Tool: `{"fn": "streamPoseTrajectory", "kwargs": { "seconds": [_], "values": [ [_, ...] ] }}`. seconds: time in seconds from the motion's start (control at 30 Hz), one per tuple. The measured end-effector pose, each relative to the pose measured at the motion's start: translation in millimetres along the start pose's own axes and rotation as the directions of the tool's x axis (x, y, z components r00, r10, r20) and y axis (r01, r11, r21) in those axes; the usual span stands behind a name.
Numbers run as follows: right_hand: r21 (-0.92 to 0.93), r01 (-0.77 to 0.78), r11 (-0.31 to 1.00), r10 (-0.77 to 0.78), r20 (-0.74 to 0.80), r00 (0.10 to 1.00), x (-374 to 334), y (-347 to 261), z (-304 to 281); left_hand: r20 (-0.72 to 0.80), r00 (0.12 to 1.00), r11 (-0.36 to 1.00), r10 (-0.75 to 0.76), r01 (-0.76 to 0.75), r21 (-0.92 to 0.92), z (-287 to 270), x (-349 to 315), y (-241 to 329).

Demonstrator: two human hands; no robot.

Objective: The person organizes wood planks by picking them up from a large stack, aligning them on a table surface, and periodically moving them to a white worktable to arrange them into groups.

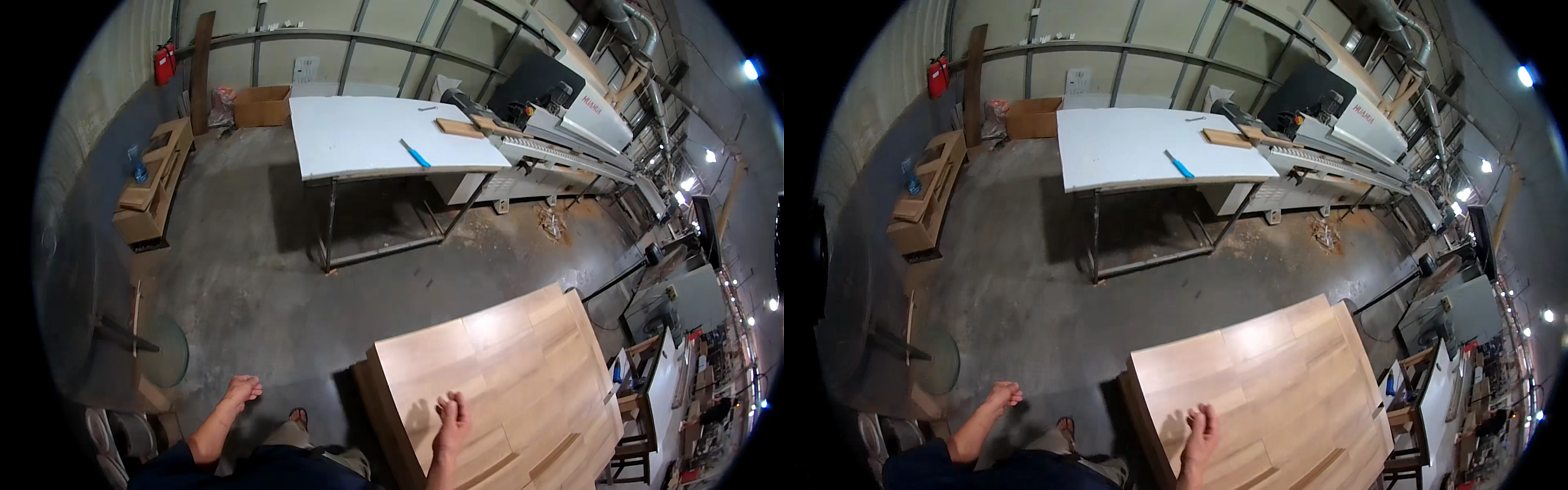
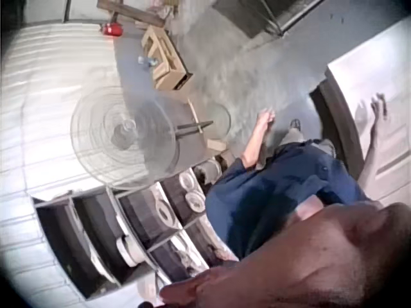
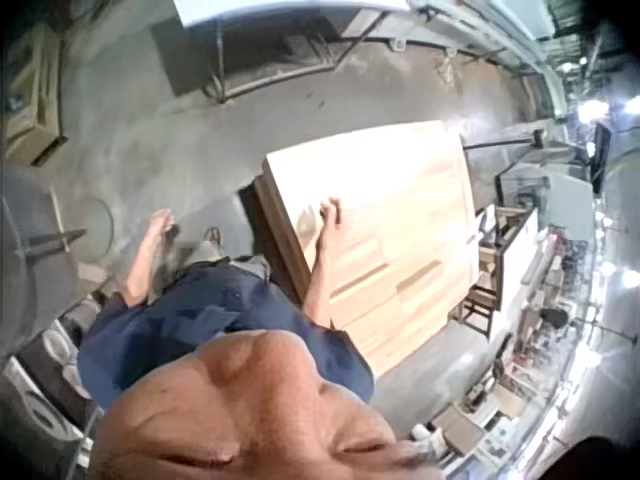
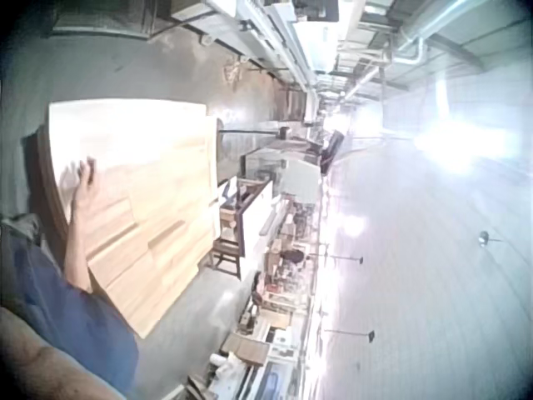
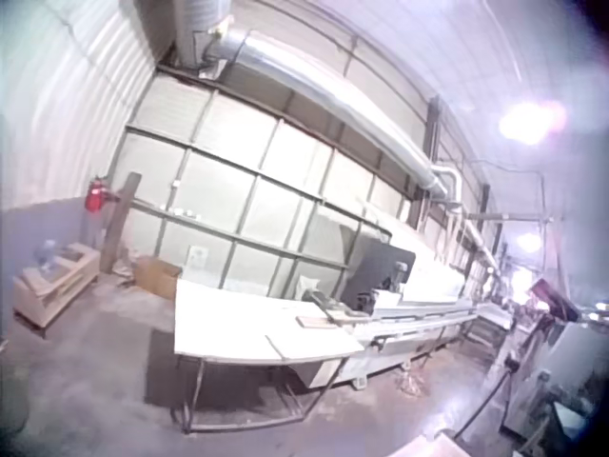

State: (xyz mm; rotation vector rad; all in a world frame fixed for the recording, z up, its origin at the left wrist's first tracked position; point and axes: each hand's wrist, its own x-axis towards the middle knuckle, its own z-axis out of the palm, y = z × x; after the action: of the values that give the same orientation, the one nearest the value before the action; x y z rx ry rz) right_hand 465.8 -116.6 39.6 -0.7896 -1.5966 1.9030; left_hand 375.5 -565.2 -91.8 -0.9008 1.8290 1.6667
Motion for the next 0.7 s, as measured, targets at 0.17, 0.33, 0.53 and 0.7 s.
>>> {"fn": "streamPoseTrajectory", "kwargs": {
  "seconds": [0.17, 0.33, 0.53, 0.7],
  "values": [
    [-0.170, -0.005, 0.985, 0.042, 0.214, 0.976, 47.7, 22.2, 98.3, 0.106, 0.986, 0.992, 0.127, -0.129, 0.011, 26.2, 66.8, 91.0],
    [-0.162, -0.048, 0.986, 0.068, 0.121, 0.990, 108.2, 52.9, 148.3, 0.311, 0.930, 0.963, 0.197, -0.243, 0.118, 99.4, 122.7, 187.0],
    [0.230, -0.128, 0.965, 0.164, -0.145, 0.976, 209.0, 73.0, 200.1, 0.483, 0.871, 0.930, 0.090, -0.247, 0.271, 190.0, 181.8, 317.6],
    [0.344, -0.163, 0.925, 0.243, -0.205, 0.948, 286.5, 28.6, 234.3, 0.573, 0.806, 0.896, 0.149, -0.355, 0.267, 256.9, 228.6, 420.0]
  ]
}}
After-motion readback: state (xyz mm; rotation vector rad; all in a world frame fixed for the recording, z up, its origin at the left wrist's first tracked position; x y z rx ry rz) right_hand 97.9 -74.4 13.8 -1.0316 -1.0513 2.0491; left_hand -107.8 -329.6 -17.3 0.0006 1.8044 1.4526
